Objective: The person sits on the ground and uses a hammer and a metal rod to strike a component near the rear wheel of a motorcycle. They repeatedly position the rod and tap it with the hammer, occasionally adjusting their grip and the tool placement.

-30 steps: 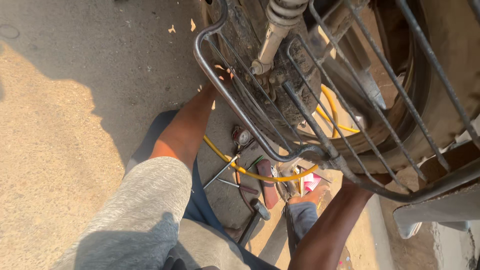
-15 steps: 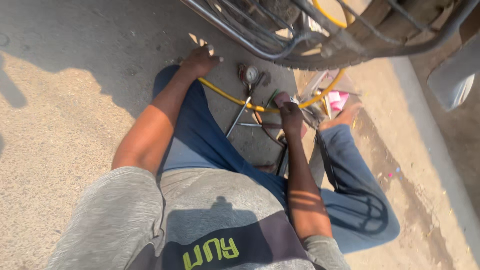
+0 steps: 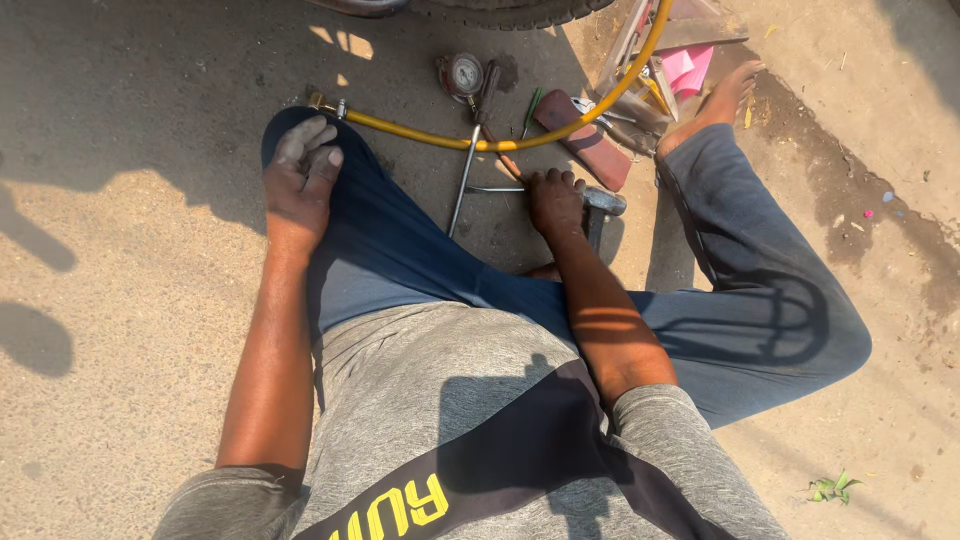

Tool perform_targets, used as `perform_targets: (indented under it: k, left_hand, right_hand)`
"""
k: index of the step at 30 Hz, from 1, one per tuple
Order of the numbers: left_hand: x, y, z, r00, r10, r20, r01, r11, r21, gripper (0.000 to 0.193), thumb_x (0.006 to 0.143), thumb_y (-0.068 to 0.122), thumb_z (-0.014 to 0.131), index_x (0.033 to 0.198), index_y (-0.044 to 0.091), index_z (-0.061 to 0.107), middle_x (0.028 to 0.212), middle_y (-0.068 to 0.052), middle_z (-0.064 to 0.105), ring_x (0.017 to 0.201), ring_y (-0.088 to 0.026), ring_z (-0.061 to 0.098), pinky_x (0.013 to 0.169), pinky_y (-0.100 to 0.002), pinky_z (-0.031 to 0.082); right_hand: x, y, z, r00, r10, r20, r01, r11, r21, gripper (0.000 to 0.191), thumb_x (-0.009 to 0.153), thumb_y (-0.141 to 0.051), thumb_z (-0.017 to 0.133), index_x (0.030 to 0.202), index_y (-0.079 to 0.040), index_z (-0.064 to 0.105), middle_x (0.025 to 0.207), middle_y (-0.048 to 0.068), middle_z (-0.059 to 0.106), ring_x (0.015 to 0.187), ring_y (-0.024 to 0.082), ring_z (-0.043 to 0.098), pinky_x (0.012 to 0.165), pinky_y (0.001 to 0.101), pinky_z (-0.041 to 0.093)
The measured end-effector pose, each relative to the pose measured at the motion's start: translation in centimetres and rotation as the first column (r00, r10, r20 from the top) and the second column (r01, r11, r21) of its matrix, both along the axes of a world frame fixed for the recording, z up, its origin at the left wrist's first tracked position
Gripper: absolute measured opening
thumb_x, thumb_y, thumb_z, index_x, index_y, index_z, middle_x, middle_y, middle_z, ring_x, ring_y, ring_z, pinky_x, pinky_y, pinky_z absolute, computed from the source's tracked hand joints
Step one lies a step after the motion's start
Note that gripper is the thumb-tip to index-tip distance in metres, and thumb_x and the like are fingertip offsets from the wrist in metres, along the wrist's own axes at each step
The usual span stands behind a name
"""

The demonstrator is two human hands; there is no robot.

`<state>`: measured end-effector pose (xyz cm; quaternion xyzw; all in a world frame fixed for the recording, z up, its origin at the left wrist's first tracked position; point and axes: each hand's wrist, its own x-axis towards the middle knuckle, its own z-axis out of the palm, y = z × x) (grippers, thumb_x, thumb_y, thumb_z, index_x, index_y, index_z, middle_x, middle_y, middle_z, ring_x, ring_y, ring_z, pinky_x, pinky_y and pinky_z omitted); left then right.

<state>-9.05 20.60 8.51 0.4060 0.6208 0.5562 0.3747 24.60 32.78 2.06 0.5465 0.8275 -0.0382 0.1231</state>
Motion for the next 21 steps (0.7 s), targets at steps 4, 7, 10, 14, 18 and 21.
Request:
perform_targets:
  k: [4, 7, 10, 14, 18, 21]
  left_hand:
    - [1.0, 1.6, 1.7, 0.991, -0.047, -0.129, 0.043, 0.999, -0.027, 0.047, 0.103, 0.021, 0.070, 0.141, -0.005, 0.057, 0.133, -0.019, 0.069, 0.124, -0.025, 0.068, 0.106, -0.033, 0.053]
    - [2.6, 4.4, 2.9, 0.979, -0.118, -0.165, 0.117, 0.993, -0.020, 0.048, 0.101, 0.021, 0.070, 0.140, -0.004, 0.057, 0.135, -0.018, 0.069, 0.126, -0.025, 0.067, 0.108, -0.035, 0.052]
    - [4.4, 7.7, 4.1, 0.947, -0.189, -0.259, 0.204, 0.979, 0.029, 0.048, 0.100, 0.019, 0.071, 0.140, -0.004, 0.059, 0.138, -0.020, 0.068, 0.133, -0.029, 0.064, 0.113, -0.038, 0.048]
    - [7.1, 13.4, 5.9, 0.893, -0.264, -0.366, 0.332, 0.934, 0.136, 0.052, 0.097, 0.019, 0.075, 0.141, -0.005, 0.059, 0.142, -0.025, 0.064, 0.136, -0.034, 0.059, 0.114, -0.040, 0.044]
    - [11.7, 21.9, 7.7, 0.757, -0.358, -0.546, 0.418, 0.908, -0.015, 0.057, 0.096, 0.043, 0.078, 0.129, -0.001, 0.062, 0.120, -0.023, 0.067, 0.114, -0.032, 0.064, 0.099, -0.043, 0.050]
    - [14.4, 28.1, 7.9, 0.855, -0.416, -0.311, 0.436, 0.900, -0.003, 0.050, 0.095, 0.048, 0.076, 0.119, 0.004, 0.071, 0.107, -0.019, 0.069, 0.099, -0.026, 0.066, 0.088, -0.042, 0.051]
  right_hand:
    - [1.4, 0.9, -0.2, 0.992, -0.104, -0.075, 0.081, 0.962, -0.262, 0.025, 0.095, -0.027, 0.061, 0.111, -0.010, 0.070, 0.106, 0.019, 0.070, 0.097, 0.040, 0.068, 0.086, 0.0524, 0.051]
    - [1.3, 2.8, 2.3, 0.955, -0.228, -0.188, 0.125, 0.888, -0.443, 0.036, 0.089, -0.037, 0.068, 0.106, -0.006, 0.071, 0.101, 0.021, 0.071, 0.097, 0.041, 0.067, 0.082, 0.0510, 0.053]
    - [1.9, 4.4, 9.5, 0.868, -0.343, -0.360, 0.117, 0.845, -0.522, 0.041, 0.095, -0.037, 0.070, 0.100, 0.003, 0.068, 0.090, 0.024, 0.071, 0.088, 0.037, 0.071, 0.082, 0.0487, 0.053]
    - [5.0, 3.8, 21.5, 0.623, -0.413, -0.664, 0.238, 0.909, -0.342, 0.030, 0.102, -0.027, 0.067, 0.111, 0.002, 0.067, 0.086, 0.016, 0.066, 0.078, 0.021, 0.061, 0.072, 0.0409, 0.049]
    - [5.8, 2.8, 27.1, 0.434, -0.249, -0.866, 0.187, 0.965, -0.184, 0.020, 0.108, -0.012, 0.062, 0.124, 0.000, 0.065, 0.097, 0.009, 0.071, 0.083, 0.015, 0.066, 0.073, 0.0304, 0.054]
    - [4.4, 3.1, 27.2, 0.393, 0.001, -0.919, 0.186, 0.979, 0.081, 0.019, 0.106, -0.004, 0.064, 0.124, 0.003, 0.061, 0.106, 0.012, 0.073, 0.095, 0.019, 0.071, 0.079, 0.0331, 0.056]
